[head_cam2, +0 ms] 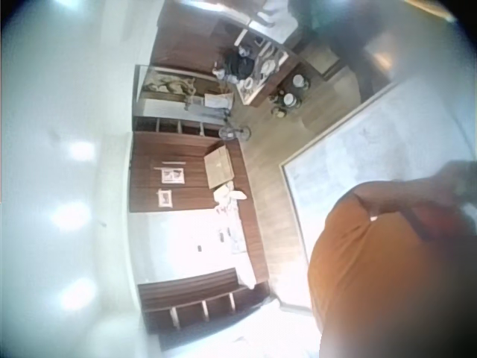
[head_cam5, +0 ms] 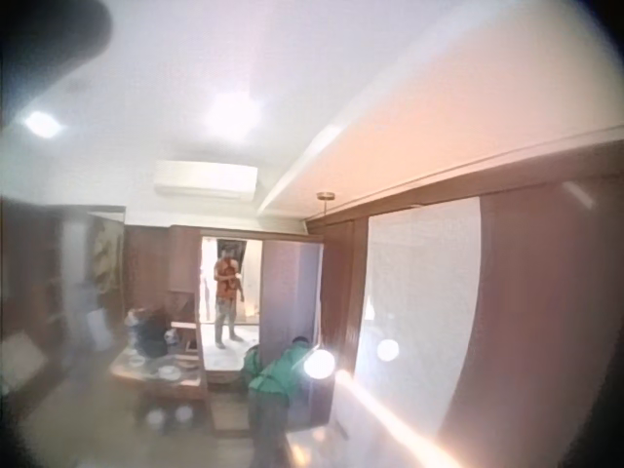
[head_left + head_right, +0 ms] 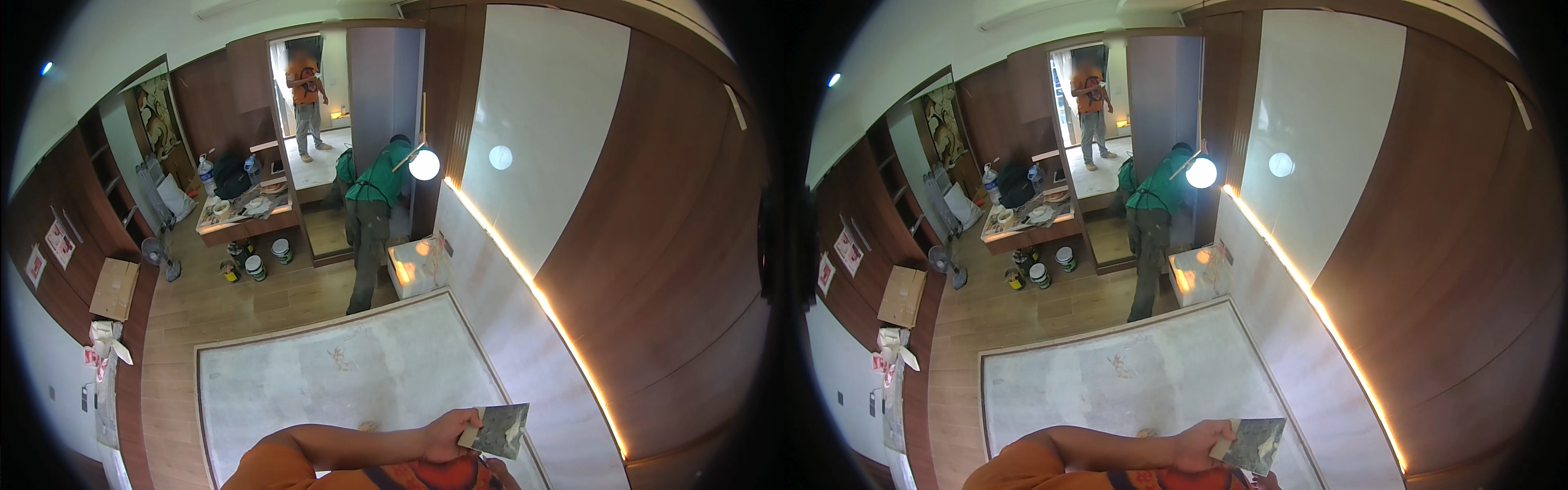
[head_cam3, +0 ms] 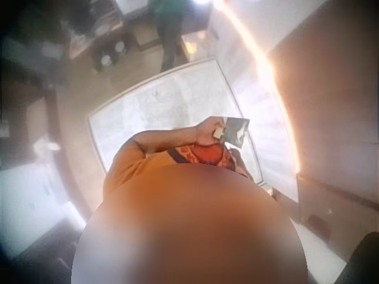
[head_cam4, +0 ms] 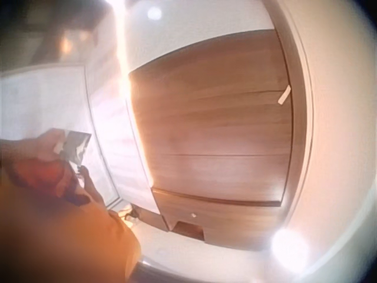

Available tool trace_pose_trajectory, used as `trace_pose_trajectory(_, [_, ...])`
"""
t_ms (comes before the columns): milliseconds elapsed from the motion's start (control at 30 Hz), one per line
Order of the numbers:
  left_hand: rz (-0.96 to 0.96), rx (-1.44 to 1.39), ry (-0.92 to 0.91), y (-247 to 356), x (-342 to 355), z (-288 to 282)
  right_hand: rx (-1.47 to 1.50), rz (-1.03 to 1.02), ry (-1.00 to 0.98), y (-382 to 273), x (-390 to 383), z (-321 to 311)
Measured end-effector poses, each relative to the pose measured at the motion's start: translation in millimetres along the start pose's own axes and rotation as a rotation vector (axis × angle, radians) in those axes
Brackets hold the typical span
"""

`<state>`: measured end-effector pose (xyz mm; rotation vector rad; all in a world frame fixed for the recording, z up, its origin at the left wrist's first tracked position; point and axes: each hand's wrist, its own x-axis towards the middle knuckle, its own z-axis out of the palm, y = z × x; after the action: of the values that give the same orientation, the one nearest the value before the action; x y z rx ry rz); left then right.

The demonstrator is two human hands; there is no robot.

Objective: The person uses a putty knife and a small sponge to apply and smooth wall compound along the upper edge of a wooden wall panel. They repeatedly scoop compound from the putty knife onto the sponge and press it into the seam, then walk around the room to reach different sections.

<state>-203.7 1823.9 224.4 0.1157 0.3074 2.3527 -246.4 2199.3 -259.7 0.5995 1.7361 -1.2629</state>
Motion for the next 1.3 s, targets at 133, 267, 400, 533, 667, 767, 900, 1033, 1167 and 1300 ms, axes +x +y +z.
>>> trace_pose_trajectory(133, [-0.006,-0.025,0.037,-4,8,-7,0.015,0.012,0.008,8,-5,-17])
trace_pose_trajectory(267, [-0.004,-0.054,0.115,-1,8,12,0.029,0.023,0.011,9,-9,-32])
trace_pose_trajectory(400, [0.063,0.361,0.370,3,0,44,0.092,0.002,-0.007,8,-9,-35])
trace_pose_trajectory(533, [0.070,0.218,0.373,6,-3,50,0.112,-0.033,-0.084,8,-8,-24])
trace_pose_trajectory(667, [0.007,-0.162,0.170,7,0,30,0.045,-0.053,-0.075,5,-5,-13])
trace_pose_trajectory(767, [0.019,-0.089,0.136,4,-1,16,0.025,0.023,-0.056,1,-3,-8])
trace_pose_trajectory(900, [0.020,0.224,0.316,2,-4,4,-0.063,-0.010,-0.031,-3,-5,-3])
trace_pose_trajectory(1033, [-0.002,-0.140,-0.036,9,0,-5,-0.053,-0.023,-0.045,-3,-9,-2])
trace_pose_trajectory(1167, [-0.040,-0.160,-0.047,11,3,-6,-0.030,0.021,0.019,5,-12,-9])
trace_pose_trajectory(1300, [0.000,-0.029,0.111,10,4,6,0.044,0.049,0.017,7,-15,-17])
